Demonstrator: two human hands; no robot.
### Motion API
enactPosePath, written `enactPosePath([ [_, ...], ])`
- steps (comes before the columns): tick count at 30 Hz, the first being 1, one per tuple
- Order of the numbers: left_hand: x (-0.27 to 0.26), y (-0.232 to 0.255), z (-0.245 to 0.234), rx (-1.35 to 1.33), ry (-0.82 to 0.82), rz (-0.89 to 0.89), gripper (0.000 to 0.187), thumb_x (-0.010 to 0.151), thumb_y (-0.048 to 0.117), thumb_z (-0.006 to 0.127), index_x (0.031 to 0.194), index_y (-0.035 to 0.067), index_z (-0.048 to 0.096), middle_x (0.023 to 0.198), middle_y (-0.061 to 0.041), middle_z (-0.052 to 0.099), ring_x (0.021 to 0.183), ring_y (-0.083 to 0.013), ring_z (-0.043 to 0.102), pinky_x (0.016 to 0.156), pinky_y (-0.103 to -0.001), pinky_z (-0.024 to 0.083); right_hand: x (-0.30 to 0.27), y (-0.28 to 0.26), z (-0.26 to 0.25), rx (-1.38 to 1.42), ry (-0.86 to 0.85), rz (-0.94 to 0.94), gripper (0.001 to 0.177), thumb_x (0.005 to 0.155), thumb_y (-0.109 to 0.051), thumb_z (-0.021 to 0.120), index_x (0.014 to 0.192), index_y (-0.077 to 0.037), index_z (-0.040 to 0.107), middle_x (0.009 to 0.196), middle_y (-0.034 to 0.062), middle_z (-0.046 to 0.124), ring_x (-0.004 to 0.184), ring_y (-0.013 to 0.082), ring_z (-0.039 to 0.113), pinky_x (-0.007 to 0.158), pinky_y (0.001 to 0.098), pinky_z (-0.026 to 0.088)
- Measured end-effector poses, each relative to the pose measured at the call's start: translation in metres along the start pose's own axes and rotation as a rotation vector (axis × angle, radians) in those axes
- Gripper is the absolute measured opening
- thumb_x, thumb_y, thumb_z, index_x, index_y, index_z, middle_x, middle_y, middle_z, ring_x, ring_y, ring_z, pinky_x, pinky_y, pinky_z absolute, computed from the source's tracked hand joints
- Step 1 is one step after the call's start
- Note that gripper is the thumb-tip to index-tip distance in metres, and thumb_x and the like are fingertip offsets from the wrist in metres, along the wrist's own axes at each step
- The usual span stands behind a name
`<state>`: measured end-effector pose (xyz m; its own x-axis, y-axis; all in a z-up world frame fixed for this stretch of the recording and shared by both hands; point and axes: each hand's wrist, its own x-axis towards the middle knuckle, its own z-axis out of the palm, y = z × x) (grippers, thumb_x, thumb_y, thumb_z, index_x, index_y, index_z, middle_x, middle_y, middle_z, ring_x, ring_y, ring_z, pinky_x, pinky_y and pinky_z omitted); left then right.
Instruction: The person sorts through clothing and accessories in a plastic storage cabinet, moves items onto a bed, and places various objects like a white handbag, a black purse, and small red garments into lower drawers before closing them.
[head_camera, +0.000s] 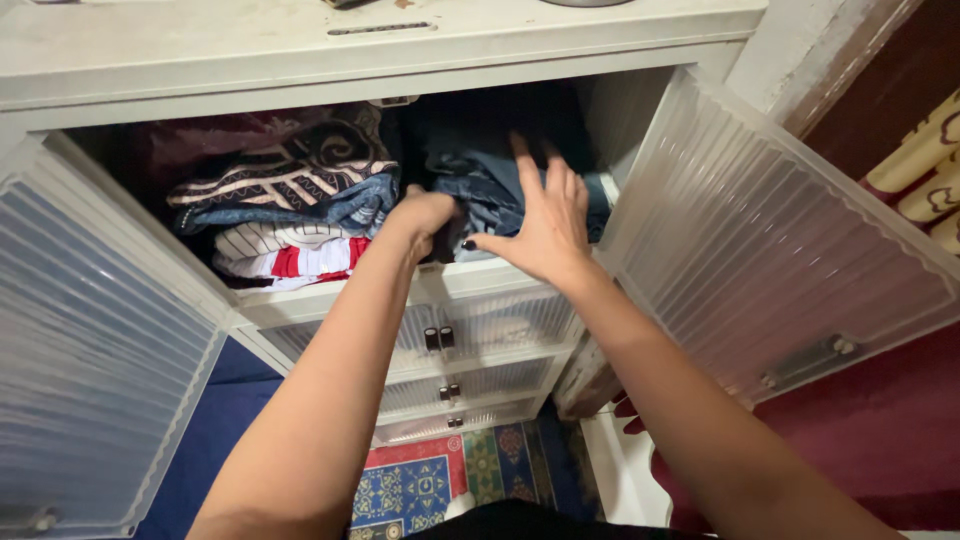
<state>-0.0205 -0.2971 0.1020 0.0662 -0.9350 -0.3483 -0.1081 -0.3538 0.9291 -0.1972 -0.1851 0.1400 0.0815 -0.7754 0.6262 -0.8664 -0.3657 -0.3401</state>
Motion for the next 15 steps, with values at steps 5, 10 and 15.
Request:
enactPosePath([
  [5,0.001,0.016,-0.009,-0.335,-0.230,0.098,0.030,0.079,-0.011,0.056,0.109,-0.013,0.060,0.109,-0.022,0.061,0.092,-0.0334,0.066,0.071,-0.051,0.064,0.000,-0.010,-0.004,-0.029,-0.037,0.008,0.154,0.039,-0.062,0.099,0.157,-0.011,0.015,0.147,0.0361,0.026,0.132,0.0533,0.032,0.104,0.0703,0.022],
  [10,-0.007,0.025,-0.013,-0.582,-0.354,0.142,0.019,0.083,-0.008,0.054,0.101,-0.007,0.058,0.108,-0.017,0.052,0.091,-0.0282,0.060,0.084,-0.057,0.063,0.003,0.007,0.014,-0.014,0.008,0.043,0.135,0.057,-0.042,0.095,0.165,-0.013,0.018,0.130,0.0291,0.050,0.121,0.0483,0.051,0.104,0.0575,0.043],
  [15,-0.004,0.014,-0.015,-0.512,-0.284,0.131,0.015,0.086,0.007,0.054,0.094,-0.001,0.063,0.092,-0.017,0.066,0.087,-0.0317,0.066,0.078,-0.048,0.057,0.030,0.046,0.042,-0.001,0.302,0.045,0.098,0.068,-0.025,0.090,0.153,-0.007,0.046,0.111,0.0259,0.066,0.103,0.0448,0.064,0.089,0.0519,0.053],
])
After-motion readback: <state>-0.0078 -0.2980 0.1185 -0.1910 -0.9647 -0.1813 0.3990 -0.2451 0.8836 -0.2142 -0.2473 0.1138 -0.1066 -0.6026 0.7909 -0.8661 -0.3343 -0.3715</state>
